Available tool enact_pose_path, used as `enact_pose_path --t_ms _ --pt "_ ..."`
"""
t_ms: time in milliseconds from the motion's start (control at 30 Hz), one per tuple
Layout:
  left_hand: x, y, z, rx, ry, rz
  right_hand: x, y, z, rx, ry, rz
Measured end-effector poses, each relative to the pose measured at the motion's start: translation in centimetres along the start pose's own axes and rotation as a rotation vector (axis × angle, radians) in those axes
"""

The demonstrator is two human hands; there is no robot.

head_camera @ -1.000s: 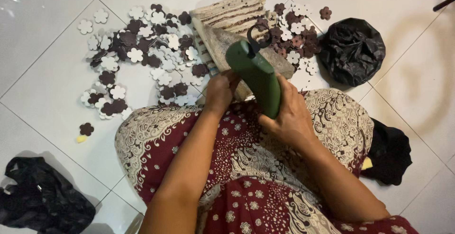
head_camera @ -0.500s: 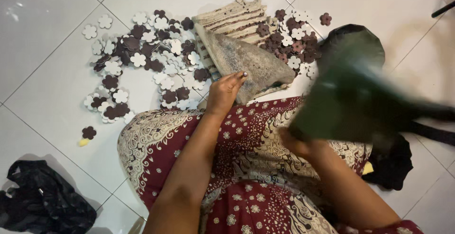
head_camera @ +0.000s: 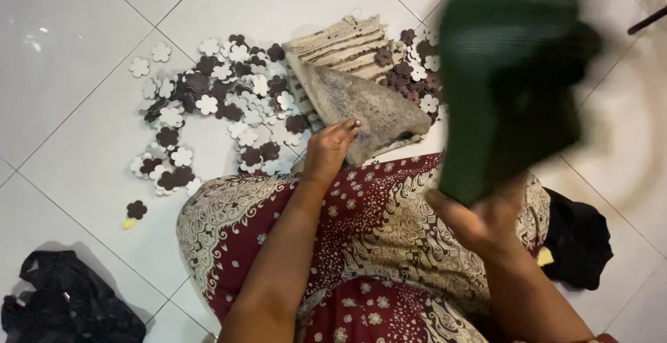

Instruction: The person sits on the floor and repeatedly rubs small flower-shaped craft pieces against a green handheld tool to smooth their edges. The person handles the pieces one at a time, alternating between white and brown items, and places them back on the floor after treatment.

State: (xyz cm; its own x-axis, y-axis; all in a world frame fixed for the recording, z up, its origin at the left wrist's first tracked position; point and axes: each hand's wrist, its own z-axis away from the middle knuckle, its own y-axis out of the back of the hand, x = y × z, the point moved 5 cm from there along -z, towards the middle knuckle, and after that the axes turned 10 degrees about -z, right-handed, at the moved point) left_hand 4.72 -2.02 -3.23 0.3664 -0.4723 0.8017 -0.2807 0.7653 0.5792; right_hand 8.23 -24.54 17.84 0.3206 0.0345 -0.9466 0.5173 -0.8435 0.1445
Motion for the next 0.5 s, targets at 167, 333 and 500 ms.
enact_pose_path --t_ms 167,333,500 --pt "1.4 1.1 0.5 0.142 -0.202 0.025 2.7 -1.0 0.6 -0.117 0.209 0.379" --pt "0.9 2.0 0.8 0.091 -0.233 -0.026 5.9 -4.3 1.0 -0.329 -0.457 0.788" --pt "0.0 0.6 0.1 0.022 -0.085 0.030 3.3 -3.2 0.0 -0.180 -0.513 0.353"
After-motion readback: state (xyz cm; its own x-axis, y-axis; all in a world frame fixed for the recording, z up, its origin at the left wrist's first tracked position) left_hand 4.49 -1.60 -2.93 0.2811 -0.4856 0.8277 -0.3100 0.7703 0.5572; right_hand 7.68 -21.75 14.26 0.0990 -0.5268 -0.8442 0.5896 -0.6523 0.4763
